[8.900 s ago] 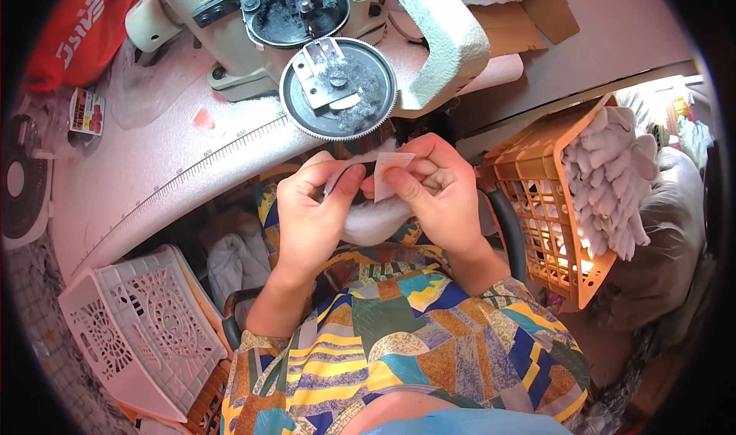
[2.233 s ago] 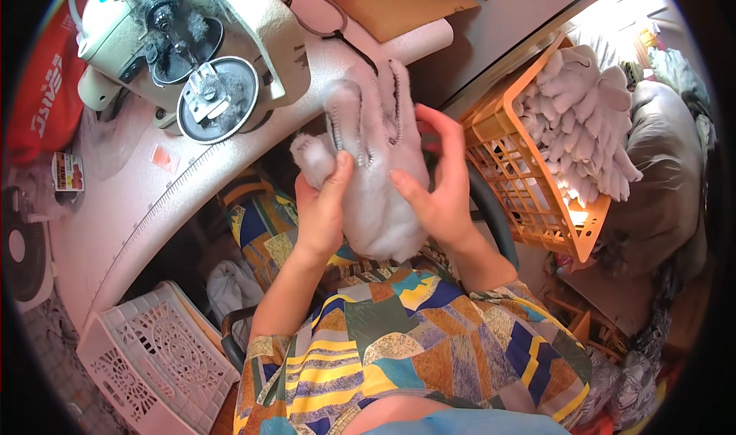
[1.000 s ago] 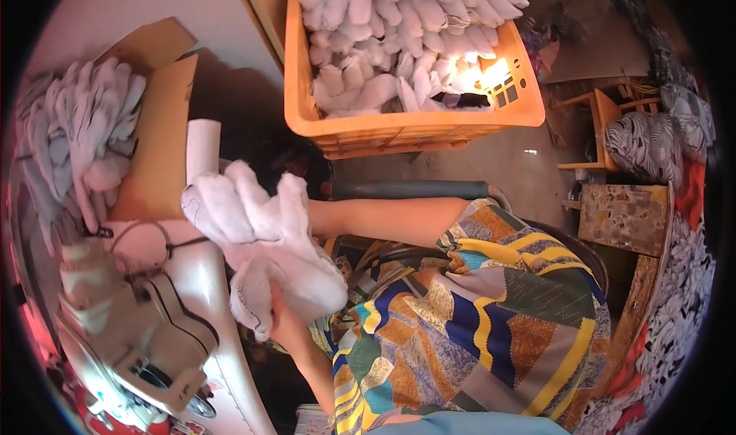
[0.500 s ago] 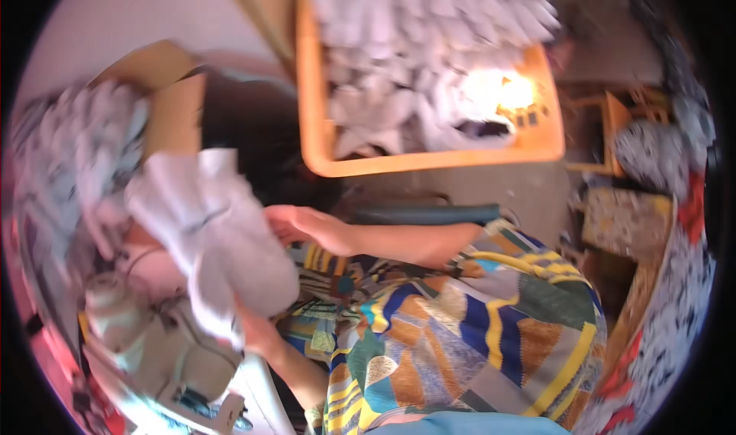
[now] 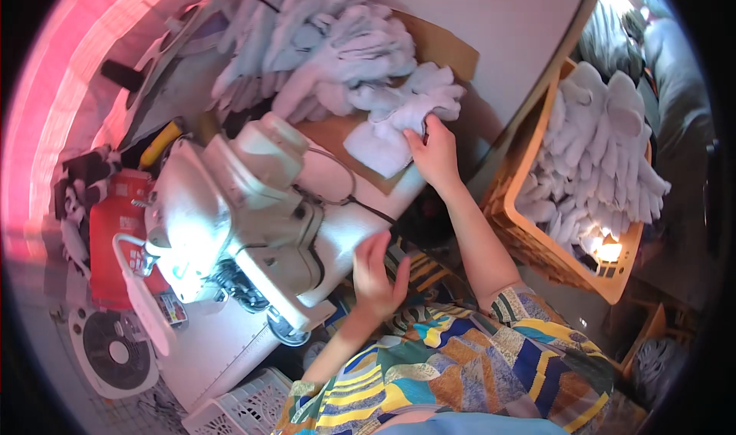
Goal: Assembling and finishing textile gloves by turning them inside out and applying labels.
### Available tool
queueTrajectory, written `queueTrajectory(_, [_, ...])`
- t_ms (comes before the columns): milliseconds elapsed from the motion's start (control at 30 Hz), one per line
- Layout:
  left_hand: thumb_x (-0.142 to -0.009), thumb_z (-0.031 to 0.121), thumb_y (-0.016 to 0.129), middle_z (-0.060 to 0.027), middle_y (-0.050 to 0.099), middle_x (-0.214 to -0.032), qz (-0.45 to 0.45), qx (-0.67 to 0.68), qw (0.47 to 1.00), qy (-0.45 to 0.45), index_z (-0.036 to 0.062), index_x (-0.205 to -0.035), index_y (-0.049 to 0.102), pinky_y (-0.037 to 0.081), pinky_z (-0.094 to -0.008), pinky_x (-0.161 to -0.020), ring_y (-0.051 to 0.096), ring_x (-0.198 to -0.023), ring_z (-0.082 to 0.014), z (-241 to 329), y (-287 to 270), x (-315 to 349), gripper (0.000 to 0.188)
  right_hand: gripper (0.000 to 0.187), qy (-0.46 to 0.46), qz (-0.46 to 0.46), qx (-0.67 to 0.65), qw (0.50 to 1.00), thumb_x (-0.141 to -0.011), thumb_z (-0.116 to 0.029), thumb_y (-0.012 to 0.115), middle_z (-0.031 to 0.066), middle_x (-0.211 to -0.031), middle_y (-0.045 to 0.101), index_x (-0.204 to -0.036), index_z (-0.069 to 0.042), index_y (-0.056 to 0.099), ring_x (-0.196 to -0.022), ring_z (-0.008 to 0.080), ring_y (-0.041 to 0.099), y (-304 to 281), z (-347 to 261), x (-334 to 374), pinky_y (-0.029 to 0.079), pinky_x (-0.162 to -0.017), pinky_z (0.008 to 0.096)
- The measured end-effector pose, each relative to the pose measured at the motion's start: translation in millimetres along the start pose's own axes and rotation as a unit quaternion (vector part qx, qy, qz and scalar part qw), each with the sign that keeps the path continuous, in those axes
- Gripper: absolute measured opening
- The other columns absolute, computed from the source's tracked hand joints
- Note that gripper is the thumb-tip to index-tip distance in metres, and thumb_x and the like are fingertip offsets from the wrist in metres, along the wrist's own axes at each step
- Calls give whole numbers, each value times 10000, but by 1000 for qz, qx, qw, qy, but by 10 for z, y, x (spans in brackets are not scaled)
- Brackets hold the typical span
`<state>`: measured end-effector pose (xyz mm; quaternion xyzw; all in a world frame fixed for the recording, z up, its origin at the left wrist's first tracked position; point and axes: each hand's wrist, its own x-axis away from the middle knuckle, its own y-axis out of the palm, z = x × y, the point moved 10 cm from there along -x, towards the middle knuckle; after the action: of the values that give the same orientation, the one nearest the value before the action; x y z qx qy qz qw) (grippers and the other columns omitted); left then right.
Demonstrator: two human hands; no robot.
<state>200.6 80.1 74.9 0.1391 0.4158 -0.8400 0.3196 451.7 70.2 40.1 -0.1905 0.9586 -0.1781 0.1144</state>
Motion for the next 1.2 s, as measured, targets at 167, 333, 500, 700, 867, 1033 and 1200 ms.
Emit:
queueTrajectory(167, [-801,46,706,-157,625,-957,-59,45,996,-47,6,-1202,566,509,-380,-755,624,-834,-323,-186,-226,443,426,361,-15,-179,82,980,-845,-305,687,242,-894,664,-887,49,633,-843,409,652,547,-266,-216,510,-724,481])
queueTrajectory(333, [-764,4,701,-117,638,-780,-7,7,997,-83,24,-979,680,501,-383,-646,628,-697,-308,-220,-550,852,217,492,-136,-241,354,893,-859,-458,642,216,-803,662,-809,31,667,-772,389,640,384,-946,-91,502,-683,464])
queueTrajectory(500, [-686,-29,715,-138,663,-774,15,-38,998,-54,14,-898,682,480,-379,-563,635,-638,-303,-234,-667,1042,219,358,-313,-155,238,906,-837,-361,678,156,-960,644,-972,-30,655,-925,335,612,411,-1769,-182,492,-760,418])
queueTrajectory(700, [-679,-36,708,-136,655,-765,9,-42,998,-39,16,-911,683,484,-376,-564,639,-648,-300,-186,-672,1001,239,395,-609,-26,256,750,-811,-307,693,123,-1126,601,-1064,-12,627,-1112,298,552,1251,-2272,-720,435,-970,430])
queueTrajectory(867, [-685,-52,697,-134,652,-777,37,-57,997,-43,19,-916,682,492,-386,-582,636,-646,-305,-241,-730,1034,242,758,-540,-88,511,663,-656,-613,736,147,-1170,609,-1112,-16,637,-1197,317,491,1437,-2212,-968,331,-1075,430])
queueTrajectory(1033, [-672,-32,707,-145,659,-826,39,-60,995,-70,22,-910,692,505,-405,-661,645,-726,-334,-308,-775,1112,245,1054,-411,-243,618,625,-486,-749,759,197,-1226,564,-1187,17,579,-1275,372,410,1371,-1937,-853,316,-1076,439])
queueTrajectory(1200, [-684,-47,700,-137,643,-803,29,-65,997,-40,19,-919,687,495,-382,-630,643,-698,-311,-260,-734,1043,244,1076,-566,-142,594,554,-479,-686,799,164,-1180,569,-1249,16,529,-1187,343,446,1194,-1776,-729,354,-985,472])
